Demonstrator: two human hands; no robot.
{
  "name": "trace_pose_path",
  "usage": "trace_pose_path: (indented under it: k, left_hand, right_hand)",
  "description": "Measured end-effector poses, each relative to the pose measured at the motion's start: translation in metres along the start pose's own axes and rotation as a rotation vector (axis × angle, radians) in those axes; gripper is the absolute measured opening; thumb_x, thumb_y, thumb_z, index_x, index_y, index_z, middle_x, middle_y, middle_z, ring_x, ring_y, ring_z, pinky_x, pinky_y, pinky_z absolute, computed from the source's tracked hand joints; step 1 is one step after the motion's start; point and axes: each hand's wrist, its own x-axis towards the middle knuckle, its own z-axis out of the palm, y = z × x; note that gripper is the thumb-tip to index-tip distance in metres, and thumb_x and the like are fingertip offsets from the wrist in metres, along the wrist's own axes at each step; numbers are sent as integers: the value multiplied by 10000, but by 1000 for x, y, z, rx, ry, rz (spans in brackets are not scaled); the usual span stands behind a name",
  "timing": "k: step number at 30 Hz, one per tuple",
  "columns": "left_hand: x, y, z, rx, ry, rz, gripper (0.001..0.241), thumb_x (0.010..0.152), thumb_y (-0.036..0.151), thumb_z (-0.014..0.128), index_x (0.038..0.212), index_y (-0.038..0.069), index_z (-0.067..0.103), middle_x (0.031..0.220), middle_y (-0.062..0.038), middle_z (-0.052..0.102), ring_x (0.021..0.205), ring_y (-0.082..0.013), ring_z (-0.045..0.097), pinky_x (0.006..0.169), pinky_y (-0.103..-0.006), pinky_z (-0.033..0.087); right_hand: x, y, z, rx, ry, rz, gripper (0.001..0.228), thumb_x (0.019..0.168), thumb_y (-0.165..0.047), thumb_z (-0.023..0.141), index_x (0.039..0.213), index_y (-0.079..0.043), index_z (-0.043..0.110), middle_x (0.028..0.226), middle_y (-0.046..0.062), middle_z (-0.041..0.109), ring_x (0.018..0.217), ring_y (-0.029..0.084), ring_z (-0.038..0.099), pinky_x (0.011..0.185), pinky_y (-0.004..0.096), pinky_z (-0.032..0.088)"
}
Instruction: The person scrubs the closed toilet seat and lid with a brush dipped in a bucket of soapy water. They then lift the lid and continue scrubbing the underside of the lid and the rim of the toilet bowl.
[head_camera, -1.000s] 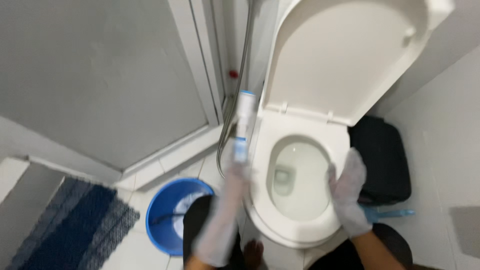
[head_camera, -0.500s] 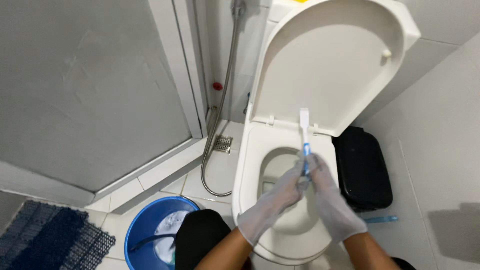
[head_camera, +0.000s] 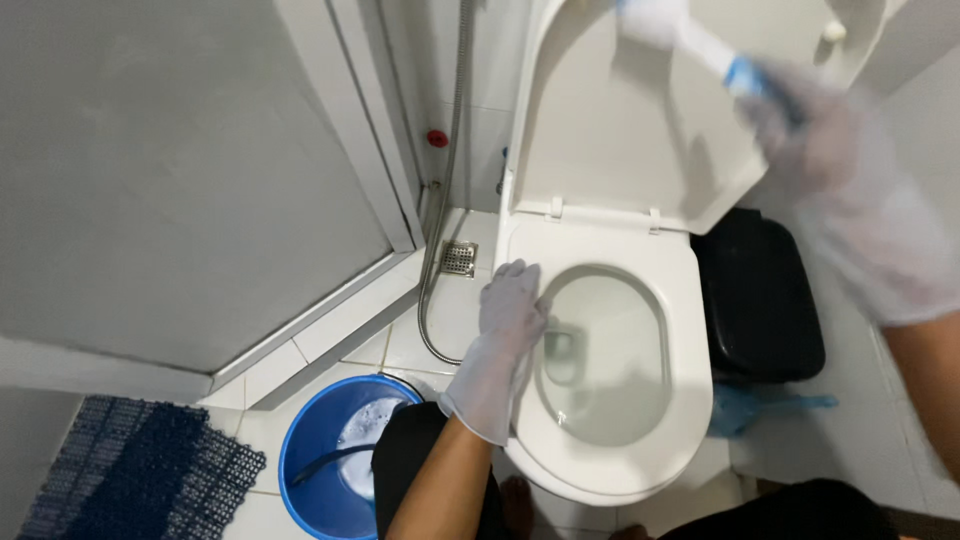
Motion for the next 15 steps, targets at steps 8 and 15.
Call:
trace_pose_path:
  k: [8,15]
  left_hand:
    - [11,0,6,65,-75,-112,418,1025,295,637,1403,119,607,1620,-100,523,1493,-353,461,1090,-561,504]
    - [14,4,4,36,-187,-202,488,1070,292,558,1537,158,519,1724,-77,417,1606,-320,331,1229,-537,394]
  right_hand:
    - [13,58,92,111,21,-89,528,1039,-268,679,1566,-302,691,1369,-14,760,1287,133,665,1067,280,482]
    - [-40,53,183,-335,-514,260,577,1058,-774,306,1558,-626,552,1341,83,785,1236,342,736,1025,432,555]
